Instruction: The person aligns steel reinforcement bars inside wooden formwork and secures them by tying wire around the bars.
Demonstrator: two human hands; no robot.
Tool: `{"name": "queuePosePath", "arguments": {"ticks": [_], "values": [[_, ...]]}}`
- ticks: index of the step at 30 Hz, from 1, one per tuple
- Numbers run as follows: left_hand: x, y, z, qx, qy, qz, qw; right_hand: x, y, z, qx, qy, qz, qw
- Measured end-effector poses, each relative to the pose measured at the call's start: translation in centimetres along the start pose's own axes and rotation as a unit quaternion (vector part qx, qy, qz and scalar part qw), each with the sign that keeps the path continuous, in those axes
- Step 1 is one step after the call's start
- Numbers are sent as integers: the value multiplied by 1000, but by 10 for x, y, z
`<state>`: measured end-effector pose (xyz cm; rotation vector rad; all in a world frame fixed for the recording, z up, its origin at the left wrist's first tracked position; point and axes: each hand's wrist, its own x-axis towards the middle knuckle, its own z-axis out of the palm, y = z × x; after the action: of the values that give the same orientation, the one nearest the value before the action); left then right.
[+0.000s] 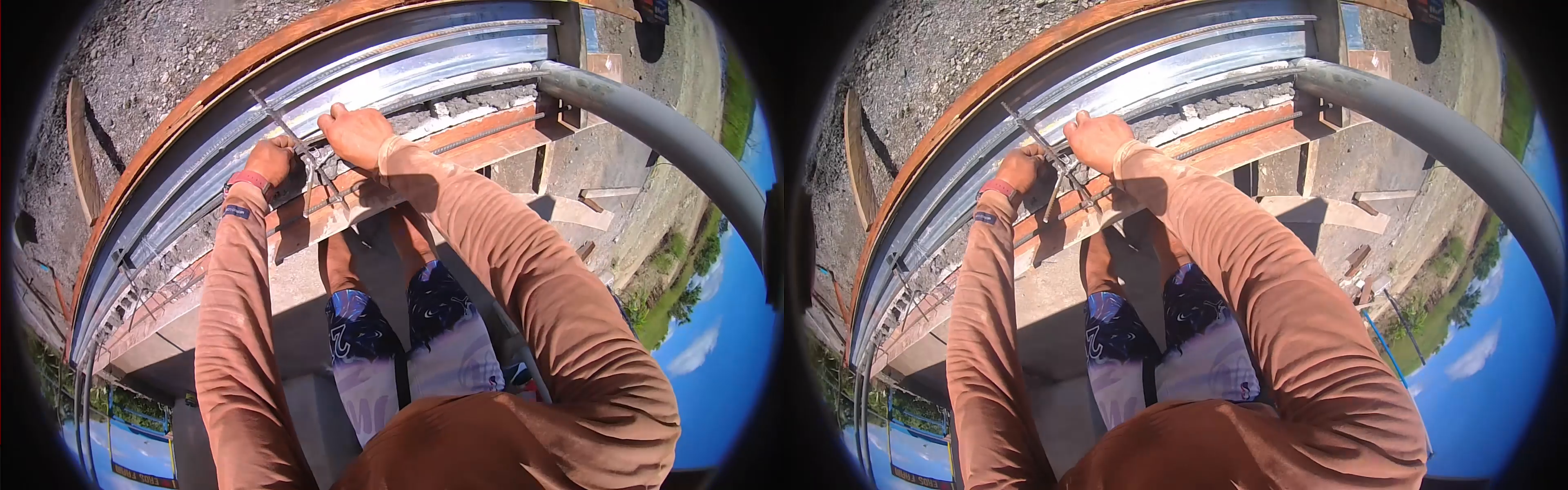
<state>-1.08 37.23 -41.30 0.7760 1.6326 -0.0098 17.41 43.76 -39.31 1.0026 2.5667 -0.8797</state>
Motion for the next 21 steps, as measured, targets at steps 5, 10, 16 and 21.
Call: {"name": "queuePosePath", "arguments": {"ticks": [5, 10, 16, 21], "values": [[22, -14, -10, 16, -48, 18, 999, 2, -1, 1, -7, 4, 11, 1000], [13, 11, -19, 39, -65, -19, 997, 0, -3, 4, 13, 14, 23, 1000], [27, -6, -20, 191, -82, 111, 972, -6, -1, -1, 77, 48, 42, 995], [20, 15, -21, 207, -109, 23, 972, -43, 3, -7, 209, 84, 90, 970]]}}
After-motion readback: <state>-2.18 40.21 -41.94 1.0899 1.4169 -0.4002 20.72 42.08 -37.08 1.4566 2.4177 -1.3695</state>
